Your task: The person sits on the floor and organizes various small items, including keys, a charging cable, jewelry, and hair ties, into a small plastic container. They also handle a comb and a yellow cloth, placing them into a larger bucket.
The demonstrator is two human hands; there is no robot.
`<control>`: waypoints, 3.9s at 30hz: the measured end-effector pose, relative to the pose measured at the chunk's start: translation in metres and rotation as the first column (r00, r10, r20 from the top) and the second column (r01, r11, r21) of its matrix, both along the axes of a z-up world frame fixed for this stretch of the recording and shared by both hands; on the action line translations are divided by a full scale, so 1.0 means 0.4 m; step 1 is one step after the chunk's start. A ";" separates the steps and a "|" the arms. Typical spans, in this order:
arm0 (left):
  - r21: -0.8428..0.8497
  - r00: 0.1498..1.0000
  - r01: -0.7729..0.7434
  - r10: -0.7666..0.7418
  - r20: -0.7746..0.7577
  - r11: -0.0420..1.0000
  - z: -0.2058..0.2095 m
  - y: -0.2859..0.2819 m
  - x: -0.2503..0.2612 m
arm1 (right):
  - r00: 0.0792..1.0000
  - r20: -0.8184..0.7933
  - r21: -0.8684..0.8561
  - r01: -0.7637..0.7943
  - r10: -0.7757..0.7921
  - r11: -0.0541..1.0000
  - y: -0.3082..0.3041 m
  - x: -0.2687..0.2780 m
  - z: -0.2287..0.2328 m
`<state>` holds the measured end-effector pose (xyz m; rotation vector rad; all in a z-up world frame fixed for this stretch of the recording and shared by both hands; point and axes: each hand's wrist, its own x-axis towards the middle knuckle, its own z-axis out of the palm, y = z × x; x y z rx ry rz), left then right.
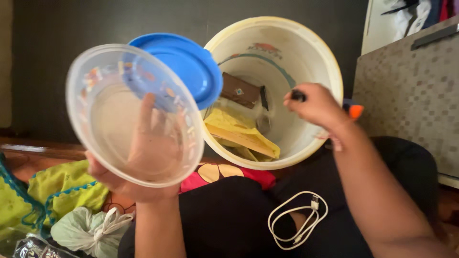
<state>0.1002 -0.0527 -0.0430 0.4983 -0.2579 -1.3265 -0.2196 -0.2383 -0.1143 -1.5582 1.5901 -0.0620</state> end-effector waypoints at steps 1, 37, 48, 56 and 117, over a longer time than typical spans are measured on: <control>-0.025 0.999 0.033 -0.034 -0.039 0.999 0.000 0.004 -0.001 | 0.986 0.143 0.045 0.078 -0.083 0.996 -0.001 -0.012 0.044; -0.316 0.792 0.168 -0.319 -0.520 0.934 0.058 0.459 -0.328 | 0.583 0.751 0.352 0.046 -0.311 0.935 0.569 -0.339 0.400; -0.270 0.653 0.505 -0.568 -0.501 0.820 0.034 0.547 -0.375 | 0.276 0.792 0.578 -0.055 -0.544 0.814 0.586 -0.356 0.425; 0.099 0.822 0.524 -0.472 -0.319 0.846 -0.068 0.561 -0.558 | 0.474 0.781 0.474 -0.022 -0.408 0.880 0.626 -0.356 0.397; 0.464 0.126 -0.124 -0.449 0.884 0.877 0.144 0.649 -0.539 | 0.603 -0.663 0.075 -0.535 0.443 0.841 0.700 -0.277 0.363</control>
